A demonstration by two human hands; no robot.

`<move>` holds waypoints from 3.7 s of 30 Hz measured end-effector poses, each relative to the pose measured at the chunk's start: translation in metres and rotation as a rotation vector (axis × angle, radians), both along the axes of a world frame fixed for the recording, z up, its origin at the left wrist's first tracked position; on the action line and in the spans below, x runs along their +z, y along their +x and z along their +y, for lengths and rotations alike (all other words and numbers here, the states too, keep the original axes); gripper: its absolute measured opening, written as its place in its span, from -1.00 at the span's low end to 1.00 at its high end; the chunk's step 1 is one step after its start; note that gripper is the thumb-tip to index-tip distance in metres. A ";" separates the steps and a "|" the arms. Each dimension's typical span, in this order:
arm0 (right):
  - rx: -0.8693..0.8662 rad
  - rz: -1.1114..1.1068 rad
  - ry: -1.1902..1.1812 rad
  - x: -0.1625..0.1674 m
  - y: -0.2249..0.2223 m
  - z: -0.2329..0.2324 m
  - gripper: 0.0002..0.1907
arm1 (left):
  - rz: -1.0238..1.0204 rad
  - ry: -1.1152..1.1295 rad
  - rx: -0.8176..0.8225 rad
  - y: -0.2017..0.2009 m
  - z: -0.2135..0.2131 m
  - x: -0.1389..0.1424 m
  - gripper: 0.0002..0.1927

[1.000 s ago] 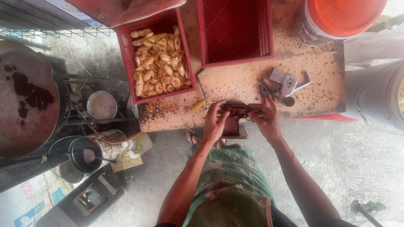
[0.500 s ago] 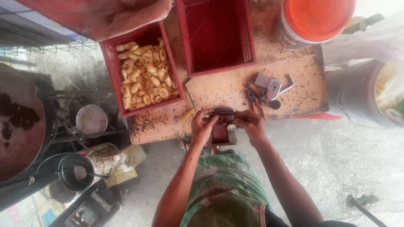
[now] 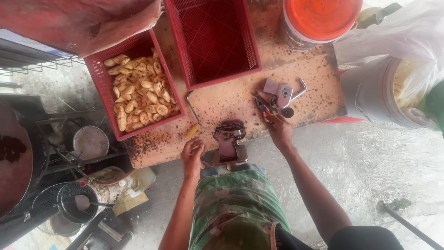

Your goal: The person assembles a metal tool by hand, using pliers to tighten components. They then dip the assembled tool into a large pot of dark liquid and return it to the table to continue adjustments.

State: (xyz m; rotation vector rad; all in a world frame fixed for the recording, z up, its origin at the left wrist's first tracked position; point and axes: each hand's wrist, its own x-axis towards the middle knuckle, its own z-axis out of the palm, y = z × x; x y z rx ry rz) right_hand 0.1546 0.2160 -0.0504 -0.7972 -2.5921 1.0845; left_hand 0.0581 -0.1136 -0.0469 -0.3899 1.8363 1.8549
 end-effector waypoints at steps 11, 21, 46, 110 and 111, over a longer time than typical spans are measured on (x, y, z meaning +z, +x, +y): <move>0.549 -0.099 0.410 0.003 -0.071 0.002 -0.84 | -0.044 0.027 0.060 0.040 -0.028 -0.010 -0.63; 0.322 -0.008 -0.076 0.058 -0.062 -0.006 -0.90 | 0.944 -0.504 -0.329 0.021 0.041 0.074 -0.75; 0.584 -0.042 0.188 0.121 -0.050 -0.037 -0.81 | 0.949 -0.436 -0.452 -0.008 0.102 0.100 -0.86; 0.449 0.144 0.326 0.109 -0.032 -0.057 -0.93 | 0.933 -0.431 -0.439 -0.007 0.102 0.092 -0.90; 0.439 0.144 0.325 0.110 -0.031 -0.059 -0.92 | 0.932 -0.439 -0.445 -0.007 0.102 0.092 -0.89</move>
